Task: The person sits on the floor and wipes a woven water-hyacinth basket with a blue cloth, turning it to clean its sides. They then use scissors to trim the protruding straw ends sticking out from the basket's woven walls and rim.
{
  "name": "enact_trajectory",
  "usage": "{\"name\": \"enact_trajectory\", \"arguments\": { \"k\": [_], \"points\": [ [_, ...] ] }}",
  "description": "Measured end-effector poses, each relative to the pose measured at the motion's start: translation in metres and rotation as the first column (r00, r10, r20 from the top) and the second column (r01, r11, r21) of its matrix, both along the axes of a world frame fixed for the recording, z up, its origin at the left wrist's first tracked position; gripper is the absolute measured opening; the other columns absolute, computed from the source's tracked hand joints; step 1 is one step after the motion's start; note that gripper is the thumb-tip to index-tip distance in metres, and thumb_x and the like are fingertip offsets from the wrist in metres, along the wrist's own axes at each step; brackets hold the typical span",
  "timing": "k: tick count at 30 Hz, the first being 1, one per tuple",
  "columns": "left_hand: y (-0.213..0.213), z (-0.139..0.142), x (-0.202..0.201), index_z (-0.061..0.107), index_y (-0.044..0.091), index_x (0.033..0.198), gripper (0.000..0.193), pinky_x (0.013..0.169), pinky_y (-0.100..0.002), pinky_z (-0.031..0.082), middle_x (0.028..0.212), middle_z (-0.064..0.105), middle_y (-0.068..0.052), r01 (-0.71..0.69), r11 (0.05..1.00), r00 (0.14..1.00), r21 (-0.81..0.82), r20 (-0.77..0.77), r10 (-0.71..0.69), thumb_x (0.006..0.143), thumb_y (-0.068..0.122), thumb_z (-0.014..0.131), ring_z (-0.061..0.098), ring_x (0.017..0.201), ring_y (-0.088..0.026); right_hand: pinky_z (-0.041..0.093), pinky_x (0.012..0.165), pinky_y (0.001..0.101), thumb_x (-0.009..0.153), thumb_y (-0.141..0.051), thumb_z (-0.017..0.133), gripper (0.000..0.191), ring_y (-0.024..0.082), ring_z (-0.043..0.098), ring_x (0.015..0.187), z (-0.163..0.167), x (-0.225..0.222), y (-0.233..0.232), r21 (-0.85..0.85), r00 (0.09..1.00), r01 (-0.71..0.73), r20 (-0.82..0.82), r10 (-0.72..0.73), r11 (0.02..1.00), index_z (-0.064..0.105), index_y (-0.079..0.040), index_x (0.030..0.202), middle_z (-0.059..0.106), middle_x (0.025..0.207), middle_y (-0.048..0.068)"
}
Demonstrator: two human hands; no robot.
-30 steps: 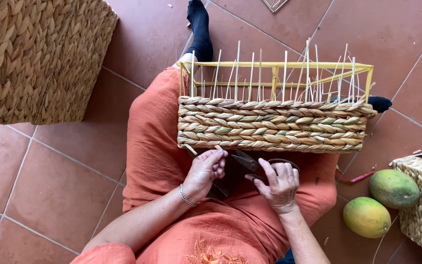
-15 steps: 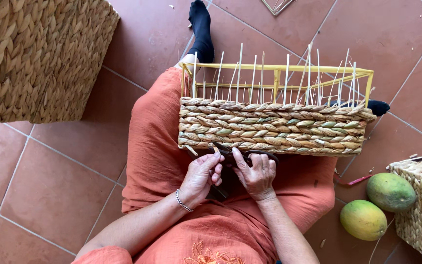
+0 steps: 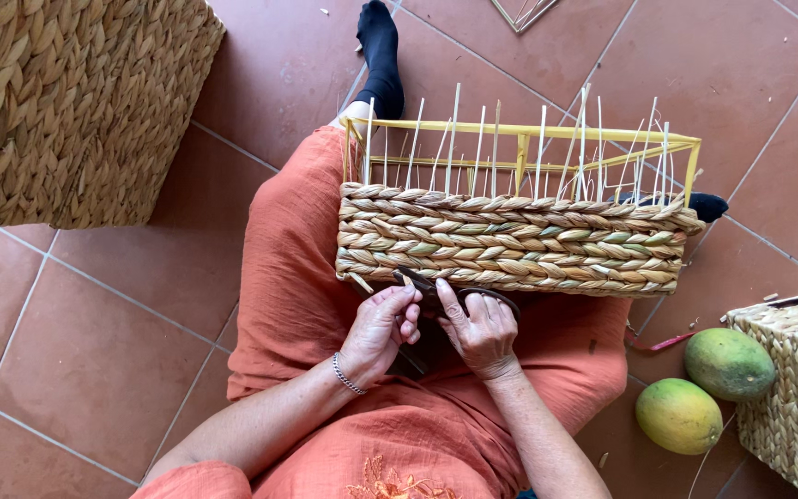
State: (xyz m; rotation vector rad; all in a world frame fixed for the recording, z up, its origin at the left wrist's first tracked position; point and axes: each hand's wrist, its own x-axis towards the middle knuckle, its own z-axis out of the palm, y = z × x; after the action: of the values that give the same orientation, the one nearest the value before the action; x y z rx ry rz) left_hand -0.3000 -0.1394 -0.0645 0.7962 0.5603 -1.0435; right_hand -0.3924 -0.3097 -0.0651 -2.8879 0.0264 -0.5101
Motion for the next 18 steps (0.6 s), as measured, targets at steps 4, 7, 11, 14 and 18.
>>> {"name": "enact_trajectory", "arguments": {
  "k": [4, 7, 11, 14, 18],
  "points": [
    [0.000, 0.003, -0.001, 0.066, 0.006, 0.094, 0.019, 0.052, -0.030, 0.045, 0.067, 0.061, 0.000, -0.007, 1.000, 1.000, 0.024, -0.002, 0.008, 0.100, 0.023, 0.063, 0.052, 0.051, -0.010, 0.049, 0.063, 0.0413, 0.079, -0.036, 0.079, 0.066, 0.027, 0.056, 0.072, 0.011, -0.003, 0.007, 0.055, 0.999, 0.026, -0.044, -0.023, 0.998, 0.062, -0.016, 0.140, 0.050, 0.083, 0.007],
    [0.006, 0.003, 0.003, 0.064, 0.007, 0.092, 0.019, 0.051, -0.031, 0.045, 0.067, 0.061, -0.002, 0.004, 1.000, 1.000, 0.030, -0.005, -0.004, 0.098, 0.024, 0.062, 0.052, 0.050, -0.012, 0.051, 0.067, 0.0426, 0.081, -0.039, 0.079, 0.065, 0.029, 0.058, 0.076, 0.020, -0.016, 0.012, 0.169, 0.997, 0.062, -0.045, -0.056, 0.984, 0.061, -0.013, 0.138, 0.053, 0.085, 0.009],
    [0.016, -0.002, 0.004, 0.063, 0.007, 0.091, 0.016, 0.050, -0.031, 0.045, 0.067, 0.059, -0.003, 0.058, 0.996, 0.998, 0.063, 0.012, -0.059, 0.096, 0.023, 0.062, 0.052, 0.050, -0.012, 0.050, 0.062, 0.0331, 0.089, -0.047, 0.075, 0.060, 0.017, 0.056, 0.070, 0.022, -0.040, -0.001, 0.608, 0.963, 0.204, -0.266, -0.045, 0.767, 0.061, -0.010, 0.135, 0.058, 0.084, 0.004],
    [0.017, -0.010, -0.002, 0.062, 0.008, 0.091, 0.016, 0.051, -0.030, 0.047, 0.069, 0.060, -0.003, 0.062, 0.994, 0.997, 0.094, 0.029, -0.065, 0.096, 0.023, 0.061, 0.053, 0.052, -0.012, 0.040, 0.056, 0.0251, 0.093, -0.052, 0.066, 0.065, 0.007, 0.046, 0.063, 0.009, -0.047, -0.030, 0.877, 0.828, 0.373, -0.462, 0.319, 0.302, 0.061, -0.009, 0.142, 0.053, 0.076, -0.004],
    [0.014, -0.022, -0.010, 0.061, 0.007, 0.091, 0.017, 0.058, -0.032, 0.052, 0.075, 0.063, -0.004, 0.046, 0.991, 0.993, 0.129, 0.100, -0.059, 0.099, 0.022, 0.061, 0.059, 0.060, -0.013, 0.039, 0.055, 0.0216, 0.095, -0.058, 0.061, 0.071, 0.003, 0.042, 0.059, -0.018, -0.029, -0.060, 0.856, 0.602, 0.506, -0.438, 0.668, 0.105, 0.061, -0.007, 0.144, 0.050, 0.068, -0.009]
  ]
}}
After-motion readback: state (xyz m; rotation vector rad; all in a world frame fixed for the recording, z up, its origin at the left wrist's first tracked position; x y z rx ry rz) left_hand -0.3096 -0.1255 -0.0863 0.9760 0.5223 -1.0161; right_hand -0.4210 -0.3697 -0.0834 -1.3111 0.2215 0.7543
